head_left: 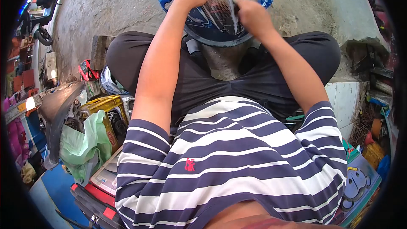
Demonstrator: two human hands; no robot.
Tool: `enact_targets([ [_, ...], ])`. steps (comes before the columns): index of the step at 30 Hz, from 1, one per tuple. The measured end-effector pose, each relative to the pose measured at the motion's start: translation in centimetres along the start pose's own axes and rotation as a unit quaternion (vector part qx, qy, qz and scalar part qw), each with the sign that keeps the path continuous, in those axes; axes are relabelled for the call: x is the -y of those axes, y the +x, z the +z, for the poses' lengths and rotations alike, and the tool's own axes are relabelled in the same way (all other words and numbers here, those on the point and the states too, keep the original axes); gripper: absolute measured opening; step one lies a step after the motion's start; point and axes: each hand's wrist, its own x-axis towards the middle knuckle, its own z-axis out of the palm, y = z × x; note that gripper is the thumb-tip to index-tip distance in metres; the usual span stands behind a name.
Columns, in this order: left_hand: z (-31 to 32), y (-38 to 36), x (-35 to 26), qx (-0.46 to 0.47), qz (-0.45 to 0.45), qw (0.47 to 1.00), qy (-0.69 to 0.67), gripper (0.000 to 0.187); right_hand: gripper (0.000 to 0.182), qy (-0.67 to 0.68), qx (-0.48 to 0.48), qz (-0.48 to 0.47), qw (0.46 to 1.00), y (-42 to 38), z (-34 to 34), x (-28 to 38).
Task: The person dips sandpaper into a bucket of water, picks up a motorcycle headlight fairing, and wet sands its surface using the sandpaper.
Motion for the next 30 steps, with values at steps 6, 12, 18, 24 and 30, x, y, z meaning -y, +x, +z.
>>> enact_targets([
  [6,0.2,-0.2,0.1,-0.007,-0.008,1.0,0.027,0.044,0.046,-0.01,-0.002,0.228,0.974,1.2,-0.7,-2.1],
  [12,0.3,0.2,0.3,-0.01,0.003,1.0,0.023,0.045,0.036,-0.065,-0.122,0.13,0.982,1.0,-0.2,0.5],
  [18,-0.1,-0.4,-1.1,0.003,-0.009,1.0,0.014,0.041,0.039,-0.058,-0.193,0.231,0.952,0.7,2.5,0.0],
  [24,0.0,-2.2,-2.8,-0.009,-0.014,1.0,-0.006,0.034,0.042,-0.051,-0.206,0.262,0.942,-0.9,4.4,4.8],
  [30,0.9,-3.7,-3.7,-0.07,-0.024,0.997,0.004,0.031,0.044,-0.007,-0.194,0.28,0.94,-1.0,4.0,3.3],
])
